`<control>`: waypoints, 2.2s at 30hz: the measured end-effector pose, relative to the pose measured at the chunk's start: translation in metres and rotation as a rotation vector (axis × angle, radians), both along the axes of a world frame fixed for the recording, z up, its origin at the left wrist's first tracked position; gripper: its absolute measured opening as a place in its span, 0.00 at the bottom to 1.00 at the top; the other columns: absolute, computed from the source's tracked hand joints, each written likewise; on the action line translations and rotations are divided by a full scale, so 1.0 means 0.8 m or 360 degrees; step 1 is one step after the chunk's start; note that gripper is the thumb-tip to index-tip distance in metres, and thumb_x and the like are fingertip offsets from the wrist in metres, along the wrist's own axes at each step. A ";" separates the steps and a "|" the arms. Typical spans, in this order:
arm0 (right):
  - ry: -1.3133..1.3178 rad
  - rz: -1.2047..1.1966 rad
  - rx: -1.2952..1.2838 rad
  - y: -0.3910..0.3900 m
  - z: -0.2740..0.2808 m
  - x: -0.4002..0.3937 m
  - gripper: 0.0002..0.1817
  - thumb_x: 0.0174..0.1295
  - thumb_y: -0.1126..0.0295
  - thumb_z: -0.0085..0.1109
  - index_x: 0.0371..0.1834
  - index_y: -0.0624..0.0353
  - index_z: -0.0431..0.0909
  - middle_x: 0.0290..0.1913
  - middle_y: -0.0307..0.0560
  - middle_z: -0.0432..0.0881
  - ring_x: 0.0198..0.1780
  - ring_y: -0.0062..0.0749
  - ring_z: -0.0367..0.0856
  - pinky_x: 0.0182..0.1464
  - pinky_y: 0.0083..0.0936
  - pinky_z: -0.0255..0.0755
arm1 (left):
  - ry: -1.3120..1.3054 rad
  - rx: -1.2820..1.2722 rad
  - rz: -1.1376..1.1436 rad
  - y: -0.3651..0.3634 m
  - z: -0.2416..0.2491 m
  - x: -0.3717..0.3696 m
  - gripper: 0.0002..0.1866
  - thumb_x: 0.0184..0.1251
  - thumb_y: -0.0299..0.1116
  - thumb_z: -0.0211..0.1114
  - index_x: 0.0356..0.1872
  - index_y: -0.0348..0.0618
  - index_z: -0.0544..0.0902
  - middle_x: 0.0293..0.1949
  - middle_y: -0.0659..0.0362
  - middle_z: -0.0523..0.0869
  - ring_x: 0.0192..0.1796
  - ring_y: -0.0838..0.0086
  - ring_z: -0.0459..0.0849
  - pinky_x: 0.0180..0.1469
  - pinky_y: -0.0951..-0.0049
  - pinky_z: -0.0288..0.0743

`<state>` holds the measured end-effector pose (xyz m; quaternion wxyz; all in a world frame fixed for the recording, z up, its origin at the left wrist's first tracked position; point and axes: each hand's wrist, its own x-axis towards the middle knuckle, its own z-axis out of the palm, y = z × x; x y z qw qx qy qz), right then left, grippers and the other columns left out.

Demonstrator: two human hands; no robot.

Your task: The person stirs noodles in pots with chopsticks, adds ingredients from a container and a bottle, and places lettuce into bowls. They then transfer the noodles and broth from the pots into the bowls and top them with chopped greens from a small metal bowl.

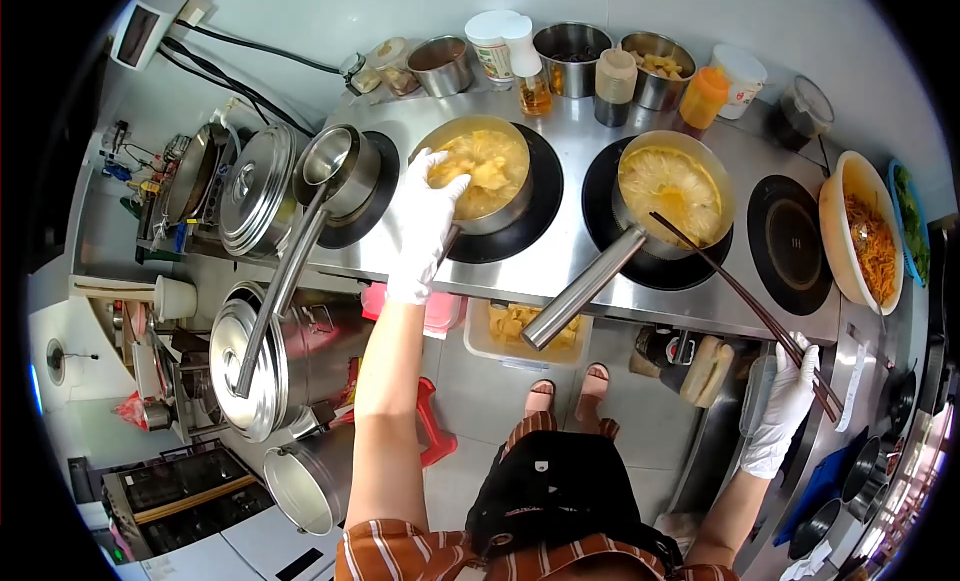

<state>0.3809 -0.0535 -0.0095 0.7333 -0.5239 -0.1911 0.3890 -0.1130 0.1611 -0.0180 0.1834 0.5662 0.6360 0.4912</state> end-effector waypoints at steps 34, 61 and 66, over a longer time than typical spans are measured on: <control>-0.0341 -0.0027 0.0453 -0.045 -0.048 0.017 0.20 0.75 0.62 0.46 0.54 0.73 0.72 0.58 0.67 0.75 0.62 0.50 0.76 0.60 0.42 0.79 | 0.1933 -0.0530 -0.2343 -0.213 -0.726 0.082 0.26 0.63 0.43 0.66 0.61 0.46 0.74 0.62 0.47 0.75 0.59 0.51 0.77 0.57 0.53 0.73; -0.0404 -0.0047 0.0243 -0.019 -0.047 0.003 0.21 0.73 0.59 0.48 0.52 0.71 0.72 0.57 0.63 0.74 0.59 0.47 0.77 0.60 0.36 0.79 | 0.0462 -0.1376 -0.0745 -0.170 -0.530 0.065 0.15 0.72 0.38 0.52 0.49 0.38 0.78 0.43 0.47 0.83 0.39 0.61 0.85 0.42 0.63 0.81; -0.0387 0.0011 0.0127 0.002 -0.037 -0.011 0.22 0.74 0.59 0.48 0.51 0.74 0.74 0.54 0.62 0.76 0.57 0.43 0.78 0.61 0.35 0.77 | -0.0971 -0.1392 -0.0036 -0.185 -0.352 0.069 0.15 0.74 0.36 0.48 0.46 0.36 0.79 0.39 0.48 0.85 0.35 0.64 0.86 0.39 0.67 0.84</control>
